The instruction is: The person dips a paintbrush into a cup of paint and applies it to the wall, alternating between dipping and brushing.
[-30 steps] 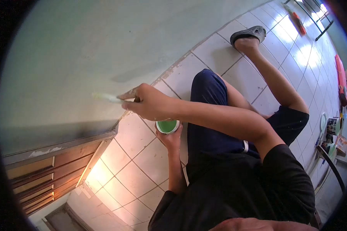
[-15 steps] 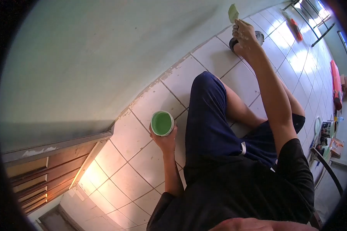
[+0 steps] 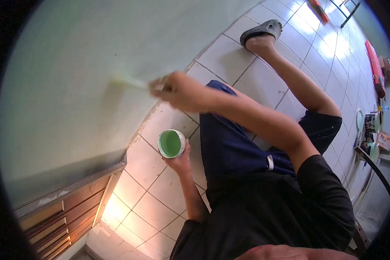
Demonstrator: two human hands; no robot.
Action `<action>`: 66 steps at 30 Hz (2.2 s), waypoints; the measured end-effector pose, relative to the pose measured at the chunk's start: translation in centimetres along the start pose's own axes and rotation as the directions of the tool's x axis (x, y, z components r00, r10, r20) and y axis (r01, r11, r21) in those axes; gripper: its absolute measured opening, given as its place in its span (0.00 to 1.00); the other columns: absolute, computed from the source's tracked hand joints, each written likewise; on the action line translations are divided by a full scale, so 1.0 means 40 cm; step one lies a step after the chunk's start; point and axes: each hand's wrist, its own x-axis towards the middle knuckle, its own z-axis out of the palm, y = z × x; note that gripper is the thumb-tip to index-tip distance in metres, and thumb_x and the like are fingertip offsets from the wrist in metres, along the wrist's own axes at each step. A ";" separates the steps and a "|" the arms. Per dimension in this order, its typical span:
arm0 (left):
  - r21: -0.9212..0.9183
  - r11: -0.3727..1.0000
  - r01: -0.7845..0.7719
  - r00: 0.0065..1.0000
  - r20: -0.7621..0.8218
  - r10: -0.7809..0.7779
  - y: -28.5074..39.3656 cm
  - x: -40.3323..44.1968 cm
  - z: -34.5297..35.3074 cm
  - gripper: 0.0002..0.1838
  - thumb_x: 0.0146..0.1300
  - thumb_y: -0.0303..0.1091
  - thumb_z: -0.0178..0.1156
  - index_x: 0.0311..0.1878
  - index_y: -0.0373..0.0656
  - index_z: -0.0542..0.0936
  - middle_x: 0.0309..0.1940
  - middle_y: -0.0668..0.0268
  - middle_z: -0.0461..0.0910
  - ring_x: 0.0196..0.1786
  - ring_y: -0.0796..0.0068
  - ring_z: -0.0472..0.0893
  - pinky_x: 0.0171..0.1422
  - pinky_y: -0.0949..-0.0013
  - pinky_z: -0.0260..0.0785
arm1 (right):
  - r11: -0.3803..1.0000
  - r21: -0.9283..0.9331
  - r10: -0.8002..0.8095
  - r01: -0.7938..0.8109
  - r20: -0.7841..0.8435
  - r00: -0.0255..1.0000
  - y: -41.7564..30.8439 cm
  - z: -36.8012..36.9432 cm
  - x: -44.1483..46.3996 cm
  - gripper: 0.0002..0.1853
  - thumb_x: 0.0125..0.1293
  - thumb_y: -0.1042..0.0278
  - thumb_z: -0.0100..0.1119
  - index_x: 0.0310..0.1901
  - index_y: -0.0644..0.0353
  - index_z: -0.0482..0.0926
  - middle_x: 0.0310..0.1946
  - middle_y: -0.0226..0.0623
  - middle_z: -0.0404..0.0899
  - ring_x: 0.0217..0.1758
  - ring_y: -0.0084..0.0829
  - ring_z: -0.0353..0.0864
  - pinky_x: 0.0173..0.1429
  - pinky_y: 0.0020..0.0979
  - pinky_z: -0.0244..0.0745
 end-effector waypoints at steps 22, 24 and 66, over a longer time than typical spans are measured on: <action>-0.041 0.999 -0.023 0.998 -0.059 0.020 0.053 0.000 -0.042 0.35 0.46 0.30 0.86 0.59 0.34 0.83 0.52 0.54 0.88 0.55 0.59 0.88 0.65 0.56 0.78 | 0.992 -0.012 0.121 -0.127 -0.225 0.967 0.266 0.203 -0.039 0.20 0.84 0.54 0.55 0.50 0.65 0.86 0.18 0.34 0.75 0.19 0.24 0.67 0.25 0.38 0.65; -0.057 0.998 0.011 0.997 -0.076 -0.015 0.048 0.008 -0.053 0.35 0.46 0.30 0.86 0.60 0.34 0.83 0.52 0.54 0.88 0.54 0.58 0.88 0.64 0.56 0.78 | 0.964 0.174 0.202 -0.203 0.024 0.979 0.234 0.164 -0.092 0.20 0.84 0.58 0.57 0.63 0.67 0.82 0.24 0.29 0.80 0.23 0.19 0.69 0.26 0.32 0.65; 0.417 0.728 -0.545 0.837 0.214 0.504 0.154 0.048 0.044 0.40 0.51 0.37 0.81 0.68 0.49 0.75 0.68 0.65 0.82 0.75 0.63 0.77 0.76 0.54 0.51 | 0.872 -0.200 0.488 -0.447 0.272 0.830 0.023 -0.137 -0.300 0.16 0.73 0.66 0.67 0.57 0.67 0.80 0.22 0.31 0.81 0.21 0.15 0.73 0.25 0.24 0.63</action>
